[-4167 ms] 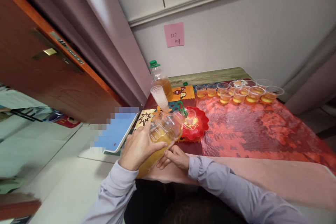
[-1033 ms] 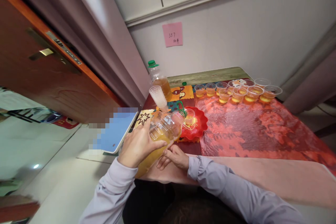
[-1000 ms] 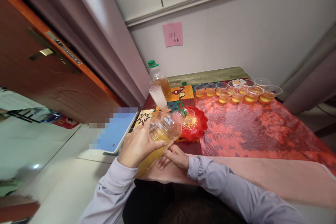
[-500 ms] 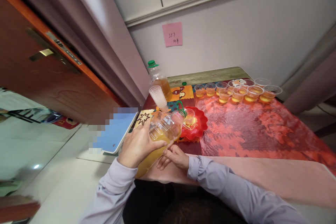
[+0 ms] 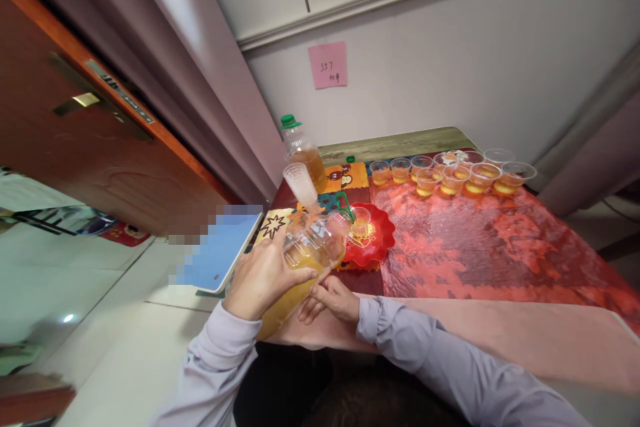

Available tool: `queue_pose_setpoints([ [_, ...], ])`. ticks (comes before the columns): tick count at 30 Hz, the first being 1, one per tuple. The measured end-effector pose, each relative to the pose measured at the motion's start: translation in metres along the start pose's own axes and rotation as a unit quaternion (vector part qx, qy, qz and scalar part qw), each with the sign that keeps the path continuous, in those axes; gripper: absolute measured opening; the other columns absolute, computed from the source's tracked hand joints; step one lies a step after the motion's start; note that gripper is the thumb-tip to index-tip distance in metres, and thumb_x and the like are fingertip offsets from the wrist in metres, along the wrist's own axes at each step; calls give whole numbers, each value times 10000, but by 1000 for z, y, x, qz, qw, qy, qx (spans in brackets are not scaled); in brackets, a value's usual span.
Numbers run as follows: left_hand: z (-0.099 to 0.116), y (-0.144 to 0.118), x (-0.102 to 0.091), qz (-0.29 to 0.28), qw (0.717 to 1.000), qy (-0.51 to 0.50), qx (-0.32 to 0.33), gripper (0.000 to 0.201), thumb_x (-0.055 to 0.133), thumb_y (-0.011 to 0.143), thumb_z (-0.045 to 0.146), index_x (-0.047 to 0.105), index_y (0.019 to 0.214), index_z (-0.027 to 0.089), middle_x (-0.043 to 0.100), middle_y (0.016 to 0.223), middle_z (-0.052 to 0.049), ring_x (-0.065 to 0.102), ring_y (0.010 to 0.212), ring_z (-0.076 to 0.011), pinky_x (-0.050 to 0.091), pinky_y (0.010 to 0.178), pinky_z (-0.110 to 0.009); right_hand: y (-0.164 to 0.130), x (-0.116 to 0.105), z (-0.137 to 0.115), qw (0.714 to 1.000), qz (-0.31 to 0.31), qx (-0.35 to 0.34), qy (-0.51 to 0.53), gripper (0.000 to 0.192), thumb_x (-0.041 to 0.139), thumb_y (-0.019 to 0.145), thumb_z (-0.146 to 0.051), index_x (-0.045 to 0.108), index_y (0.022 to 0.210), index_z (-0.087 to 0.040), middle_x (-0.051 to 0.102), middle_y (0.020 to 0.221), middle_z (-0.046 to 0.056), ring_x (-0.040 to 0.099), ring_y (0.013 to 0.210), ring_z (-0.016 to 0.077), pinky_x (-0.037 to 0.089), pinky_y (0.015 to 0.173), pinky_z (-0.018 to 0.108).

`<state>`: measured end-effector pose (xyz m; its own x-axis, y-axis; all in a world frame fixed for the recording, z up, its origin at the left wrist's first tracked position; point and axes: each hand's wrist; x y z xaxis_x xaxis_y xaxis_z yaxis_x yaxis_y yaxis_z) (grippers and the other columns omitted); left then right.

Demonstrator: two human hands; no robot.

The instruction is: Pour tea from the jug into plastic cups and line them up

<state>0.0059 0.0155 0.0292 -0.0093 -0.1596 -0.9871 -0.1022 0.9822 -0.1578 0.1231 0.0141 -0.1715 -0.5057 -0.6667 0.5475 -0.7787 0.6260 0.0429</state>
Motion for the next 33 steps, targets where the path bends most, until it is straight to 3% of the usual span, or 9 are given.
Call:
queue_pose_setpoints([
  [24,-2,2,2,-2,1000,5,-1,886,725,754,660,473,1490,236,743,1232,-137,713,1096,-339,490,824,-376,0,0,1,1000,-2,-1,-4,947,666,735,-893,695,1155,-44,770,882,195,768,753,249,624,778,457],
  [33,-2,2,2,-6,1000,-4,2,864,719,770,649,470,1491,242,737,1247,-139,708,1121,-342,491,845,-383,0,0,0,1000,2,2,3,928,697,710,-885,717,1115,-49,769,843,180,742,694,211,625,752,426],
])
Point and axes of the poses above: each hand's wrist, its own y-axis towards the middle knuckle, its own x-axis out of the palm, z = x × y
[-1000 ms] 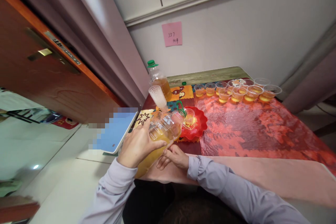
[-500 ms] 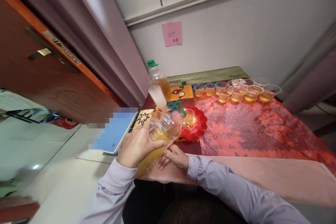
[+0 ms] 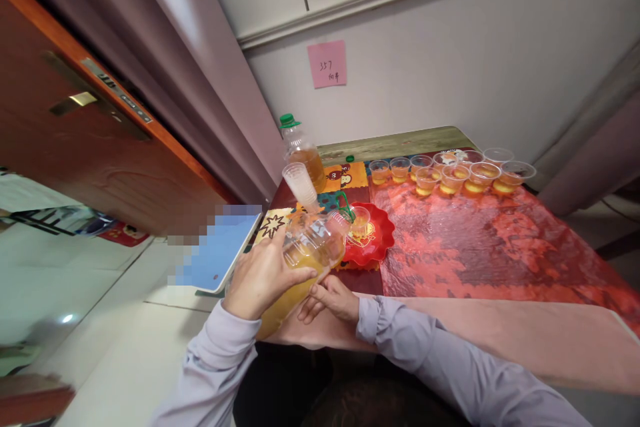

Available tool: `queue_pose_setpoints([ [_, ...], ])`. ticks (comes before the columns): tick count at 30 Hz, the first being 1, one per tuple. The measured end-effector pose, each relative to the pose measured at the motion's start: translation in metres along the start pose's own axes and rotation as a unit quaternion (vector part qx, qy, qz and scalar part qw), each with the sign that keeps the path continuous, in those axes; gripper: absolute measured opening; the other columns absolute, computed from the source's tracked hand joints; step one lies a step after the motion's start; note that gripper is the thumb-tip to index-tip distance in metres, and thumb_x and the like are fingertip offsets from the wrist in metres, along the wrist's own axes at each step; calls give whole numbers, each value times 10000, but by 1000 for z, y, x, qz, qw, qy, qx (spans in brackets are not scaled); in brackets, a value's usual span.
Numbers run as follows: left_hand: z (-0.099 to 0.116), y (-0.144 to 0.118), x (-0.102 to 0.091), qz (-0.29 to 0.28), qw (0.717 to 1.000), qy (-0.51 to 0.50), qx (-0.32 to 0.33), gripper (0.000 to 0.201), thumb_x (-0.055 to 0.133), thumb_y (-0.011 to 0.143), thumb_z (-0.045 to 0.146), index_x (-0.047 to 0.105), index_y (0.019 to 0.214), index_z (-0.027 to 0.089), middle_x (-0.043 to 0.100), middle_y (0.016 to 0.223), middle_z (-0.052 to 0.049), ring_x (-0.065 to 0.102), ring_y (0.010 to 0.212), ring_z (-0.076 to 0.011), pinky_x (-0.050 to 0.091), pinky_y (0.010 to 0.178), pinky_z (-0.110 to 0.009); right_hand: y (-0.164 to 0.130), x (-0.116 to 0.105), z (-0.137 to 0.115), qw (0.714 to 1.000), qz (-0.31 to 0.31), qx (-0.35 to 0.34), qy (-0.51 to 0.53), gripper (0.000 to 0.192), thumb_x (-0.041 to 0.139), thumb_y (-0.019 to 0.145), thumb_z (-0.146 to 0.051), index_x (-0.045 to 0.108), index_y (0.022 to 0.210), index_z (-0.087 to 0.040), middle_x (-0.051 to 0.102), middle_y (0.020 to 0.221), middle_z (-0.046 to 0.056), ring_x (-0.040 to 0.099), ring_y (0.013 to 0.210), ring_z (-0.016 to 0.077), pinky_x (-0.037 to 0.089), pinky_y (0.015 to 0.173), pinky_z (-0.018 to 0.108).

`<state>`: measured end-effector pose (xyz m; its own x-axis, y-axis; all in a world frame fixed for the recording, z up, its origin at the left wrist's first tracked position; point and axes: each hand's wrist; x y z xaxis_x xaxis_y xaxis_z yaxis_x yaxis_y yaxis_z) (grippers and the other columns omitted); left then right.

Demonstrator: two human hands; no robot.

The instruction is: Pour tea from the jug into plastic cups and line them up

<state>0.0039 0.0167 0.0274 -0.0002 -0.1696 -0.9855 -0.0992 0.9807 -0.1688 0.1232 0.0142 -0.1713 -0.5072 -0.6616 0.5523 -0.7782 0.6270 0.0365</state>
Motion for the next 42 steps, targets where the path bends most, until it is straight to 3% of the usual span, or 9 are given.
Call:
queue_pose_setpoints([
  [28,-2,-1,2,14,999,-28,7,877,728,771,637,485,1497,210,737,1275,-139,706,1148,-346,530,860,-399,1,-3,1,1000,0,1,-5,934,686,726,-883,693,1138,-45,767,860,185,761,736,233,630,775,440],
  [32,-18,-2,22,67,991,-110,45,898,749,754,638,482,1521,256,741,1301,-103,708,1186,-323,561,930,-409,2,-5,2,999,20,-14,-29,873,693,726,-879,686,1073,-78,756,812,140,751,700,217,635,705,387],
  [37,-41,-5,61,171,965,-193,51,1031,797,684,671,472,1540,199,614,1505,-158,631,1334,-344,512,1116,-476,1,-8,4,987,85,-69,-116,762,703,762,-835,662,1043,-128,731,765,83,728,647,207,601,594,326],
  [42,-54,-21,99,269,917,-291,30,997,807,693,663,495,1515,193,620,1485,-155,617,1347,-335,477,1172,-498,-1,-16,1,937,165,-145,-271,678,750,753,-794,655,1047,-190,722,746,43,700,615,201,545,568,295],
])
Point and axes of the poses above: each hand's wrist, its own y-axis towards the middle knuckle, its own x-axis out of the palm, z = x × y
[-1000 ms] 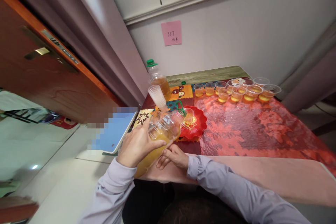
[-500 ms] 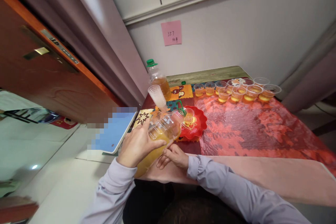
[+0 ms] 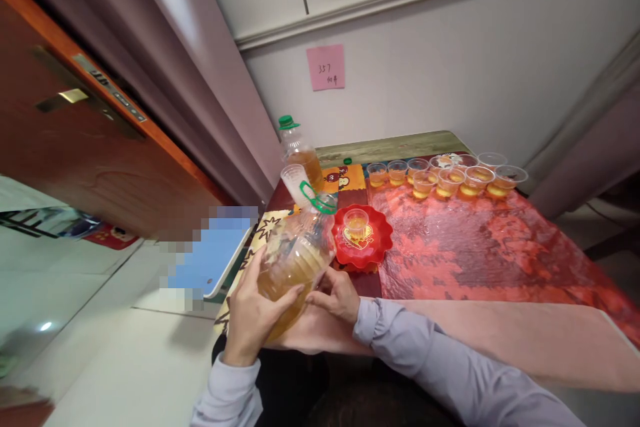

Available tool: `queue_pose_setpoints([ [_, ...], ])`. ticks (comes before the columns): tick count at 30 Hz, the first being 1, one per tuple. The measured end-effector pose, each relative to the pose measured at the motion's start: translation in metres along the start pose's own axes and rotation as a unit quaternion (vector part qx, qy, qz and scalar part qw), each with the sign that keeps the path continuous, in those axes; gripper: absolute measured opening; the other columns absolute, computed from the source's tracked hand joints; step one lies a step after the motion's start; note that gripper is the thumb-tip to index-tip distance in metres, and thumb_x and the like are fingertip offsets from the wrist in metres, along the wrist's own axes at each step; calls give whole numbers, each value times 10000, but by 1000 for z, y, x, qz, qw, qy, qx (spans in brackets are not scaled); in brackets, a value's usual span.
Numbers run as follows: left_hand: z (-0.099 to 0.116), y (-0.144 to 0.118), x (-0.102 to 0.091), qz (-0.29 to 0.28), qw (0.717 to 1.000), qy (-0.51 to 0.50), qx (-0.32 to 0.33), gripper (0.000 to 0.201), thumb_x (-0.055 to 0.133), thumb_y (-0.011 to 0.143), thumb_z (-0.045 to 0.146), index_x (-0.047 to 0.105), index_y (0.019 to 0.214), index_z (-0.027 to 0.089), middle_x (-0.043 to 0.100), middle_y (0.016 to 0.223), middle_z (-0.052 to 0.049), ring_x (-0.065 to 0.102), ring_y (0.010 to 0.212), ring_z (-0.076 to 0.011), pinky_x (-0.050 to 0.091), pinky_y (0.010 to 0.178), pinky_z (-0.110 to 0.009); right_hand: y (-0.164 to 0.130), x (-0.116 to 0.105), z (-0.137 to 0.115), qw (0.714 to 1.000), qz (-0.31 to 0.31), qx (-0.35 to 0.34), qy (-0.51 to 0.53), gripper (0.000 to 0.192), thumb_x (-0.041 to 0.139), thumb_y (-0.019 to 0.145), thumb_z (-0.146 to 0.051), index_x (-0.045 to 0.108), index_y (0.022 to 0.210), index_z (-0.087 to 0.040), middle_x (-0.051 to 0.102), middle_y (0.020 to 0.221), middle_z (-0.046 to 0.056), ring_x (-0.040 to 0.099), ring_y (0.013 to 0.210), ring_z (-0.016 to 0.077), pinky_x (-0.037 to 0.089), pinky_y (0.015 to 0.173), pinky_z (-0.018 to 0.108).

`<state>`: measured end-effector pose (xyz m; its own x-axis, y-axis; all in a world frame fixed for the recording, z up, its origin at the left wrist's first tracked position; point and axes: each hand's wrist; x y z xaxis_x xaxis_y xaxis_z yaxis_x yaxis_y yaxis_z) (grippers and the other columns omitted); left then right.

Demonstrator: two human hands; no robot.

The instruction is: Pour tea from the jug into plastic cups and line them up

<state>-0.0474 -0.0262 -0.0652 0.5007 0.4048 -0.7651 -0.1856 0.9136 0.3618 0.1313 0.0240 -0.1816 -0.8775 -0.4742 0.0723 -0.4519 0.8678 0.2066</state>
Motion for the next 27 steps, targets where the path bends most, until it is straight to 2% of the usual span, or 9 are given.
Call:
queue_pose_setpoints([
  [3,-14,-20,3,28,998,-35,-46,1014,821,686,643,475,1529,197,618,1483,-156,617,1342,-347,481,1168,-503,1,-2,0,998,-18,-22,-51,695,771,726,-798,662,1065,-202,717,717,24,700,589,195,529,553,272],
  [6,-25,-33,4,45,994,-62,-81,1019,828,672,639,473,1529,219,608,1494,-148,608,1348,-354,458,1187,-517,-4,0,-6,997,-36,-50,-55,700,738,779,-781,657,1157,-197,752,796,42,725,622,190,547,566,259],
  [10,-32,-40,4,57,990,-76,-101,1020,833,654,637,478,1519,228,620,1476,-149,620,1331,-361,479,1163,-527,-26,-5,-27,994,18,-66,-82,501,679,930,-614,673,1230,-213,788,930,64,745,701,170,581,632,255],
  [12,-34,-42,4,65,990,-75,-103,1032,837,639,644,483,1514,226,626,1466,-157,621,1328,-372,478,1160,-540,-35,-18,-44,992,36,-64,-105,340,662,971,-512,719,1144,-225,792,889,48,741,696,161,579,626,249],
  [15,-34,-45,4,82,988,-78,-103,1033,818,637,666,487,1507,219,633,1452,-168,615,1330,-391,477,1151,-566,-30,-59,-71,978,86,-88,-167,229,670,976,-439,755,1035,-235,802,892,45,753,747,176,601,680,277],
  [18,-34,-49,6,98,986,-86,-108,1042,800,641,687,475,1512,217,627,1458,-170,607,1341,-394,466,1159,-569,-3,-112,-89,939,149,-104,-292,284,654,982,-469,750,1089,-225,801,1016,84,767,877,219,623,819,361],
  [21,-34,-52,10,101,984,-97,-110,1041,801,657,680,458,1526,222,617,1468,-159,610,1340,-373,463,1173,-534,29,-155,-89,883,130,-92,-441,458,704,916,-581,737,1159,-194,744,1229,157,713,1145,316,565,1019,490],
  [24,-33,-53,13,99,984,-103,-103,1061,805,664,670,436,1545,208,597,1488,-169,602,1347,-375,462,1176,-532,52,-171,-77,829,85,-31,-551,705,796,790,-671,715,1239,-134,583,1476,253,556,1381,413,438,1158,593],
  [27,-32,-52,15,111,985,-102,-88,1078,797,670,673,419,1557,190,575,1506,-182,582,1368,-381,464,1175,-531,63,-166,-68,794,43,26,-606,813,815,748,-699,689,1305,-119,472,1581,272,438,1480,436,305,1221,667],
])
Point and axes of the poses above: each hand's wrist, its own y-axis towards the middle knuckle, its own x-axis out of the palm, z = x × y
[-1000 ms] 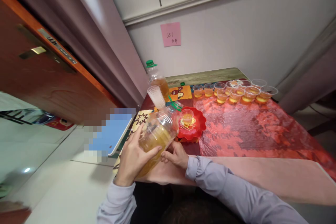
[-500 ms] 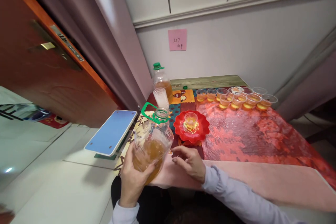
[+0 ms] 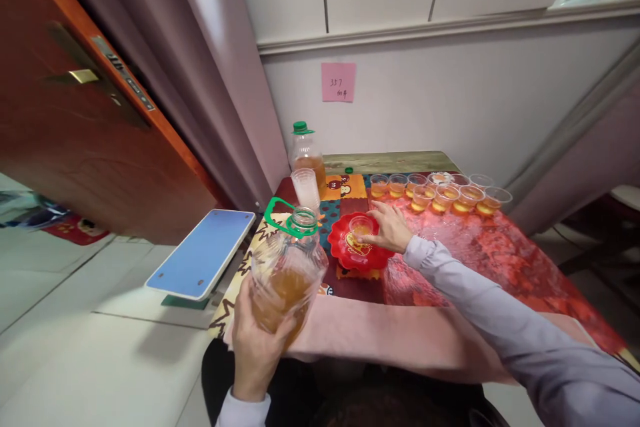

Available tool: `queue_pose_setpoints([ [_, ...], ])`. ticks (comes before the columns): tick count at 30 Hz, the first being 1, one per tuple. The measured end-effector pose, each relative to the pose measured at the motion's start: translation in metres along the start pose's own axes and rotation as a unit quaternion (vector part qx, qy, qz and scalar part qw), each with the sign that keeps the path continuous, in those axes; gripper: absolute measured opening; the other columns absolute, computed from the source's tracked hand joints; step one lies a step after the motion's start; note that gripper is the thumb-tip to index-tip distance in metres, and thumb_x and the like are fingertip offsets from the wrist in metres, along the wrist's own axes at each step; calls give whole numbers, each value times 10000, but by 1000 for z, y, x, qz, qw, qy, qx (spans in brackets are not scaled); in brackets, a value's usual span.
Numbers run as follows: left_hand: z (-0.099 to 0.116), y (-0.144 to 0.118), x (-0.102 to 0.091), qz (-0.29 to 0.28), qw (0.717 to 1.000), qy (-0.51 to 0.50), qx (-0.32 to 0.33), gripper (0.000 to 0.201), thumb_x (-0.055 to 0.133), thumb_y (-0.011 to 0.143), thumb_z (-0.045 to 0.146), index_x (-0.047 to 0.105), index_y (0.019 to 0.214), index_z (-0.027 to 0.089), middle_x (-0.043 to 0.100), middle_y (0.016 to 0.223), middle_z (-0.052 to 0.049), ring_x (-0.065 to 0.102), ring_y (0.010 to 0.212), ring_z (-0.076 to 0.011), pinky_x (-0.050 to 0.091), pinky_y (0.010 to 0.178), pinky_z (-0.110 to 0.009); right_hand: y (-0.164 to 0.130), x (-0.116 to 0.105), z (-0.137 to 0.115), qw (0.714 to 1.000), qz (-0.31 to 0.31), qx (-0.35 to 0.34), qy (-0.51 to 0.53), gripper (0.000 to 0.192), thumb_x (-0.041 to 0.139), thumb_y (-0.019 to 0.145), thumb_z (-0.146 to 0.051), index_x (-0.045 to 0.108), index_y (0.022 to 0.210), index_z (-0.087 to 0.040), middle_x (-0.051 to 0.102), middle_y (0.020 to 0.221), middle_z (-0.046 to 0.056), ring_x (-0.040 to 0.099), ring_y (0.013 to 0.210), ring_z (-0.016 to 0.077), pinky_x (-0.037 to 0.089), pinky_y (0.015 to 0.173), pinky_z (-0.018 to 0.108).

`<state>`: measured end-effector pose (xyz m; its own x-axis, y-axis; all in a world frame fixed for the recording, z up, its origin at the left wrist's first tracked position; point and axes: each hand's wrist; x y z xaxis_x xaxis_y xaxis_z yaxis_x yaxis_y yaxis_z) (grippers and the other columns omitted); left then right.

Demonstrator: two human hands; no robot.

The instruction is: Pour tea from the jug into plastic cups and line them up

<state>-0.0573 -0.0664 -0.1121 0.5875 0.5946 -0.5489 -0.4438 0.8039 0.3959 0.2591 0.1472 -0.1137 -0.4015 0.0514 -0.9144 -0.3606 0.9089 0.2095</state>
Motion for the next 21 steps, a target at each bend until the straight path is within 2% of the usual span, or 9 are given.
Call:
queue_pose_setpoints([
  [4,-1,1,1,4,1000,-2,5,1101,797,661,684,415,1556,171,568,1501,-194,577,1368,-387,460,1176,-536,7,0,-15,999,-40,-1,-28,775,807,780,-650,675,1326,-116,401,1637,260,367,1528,417,188,1248,701],
  [11,-6,1,2,15,1000,8,5,1098,779,674,682,400,1566,167,551,1519,-202,560,1388,-393,435,1198,-538,19,-9,-24,996,-66,-10,-52,680,794,791,-616,714,1247,-118,380,1652,255,327,1539,442,115,1235,746],
  [17,-5,2,2,18,1000,13,-5,1071,767,680,667,407,1567,187,554,1524,-188,558,1392,-388,430,1201,-539,18,-4,-26,998,-21,-48,-29,568,812,775,-575,743,1131,-137,423,1630,241,327,1542,434,50,1245,730],
  [21,-3,4,2,7,999,-3,-35,1114,777,646,715,415,1562,193,557,1521,-190,575,1364,-406,409,1206,-570,26,-14,-15,999,30,-9,25,590,772,783,-665,743,1084,-158,445,1612,237,373,1515,418,109,1229,734],
])
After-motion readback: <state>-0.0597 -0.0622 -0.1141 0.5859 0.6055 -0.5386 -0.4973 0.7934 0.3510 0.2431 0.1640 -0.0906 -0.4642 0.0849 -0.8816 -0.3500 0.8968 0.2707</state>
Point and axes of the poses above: each hand's wrist, its own y-axis towards the middle knuckle, its own x-axis out of the palm, z = x × y
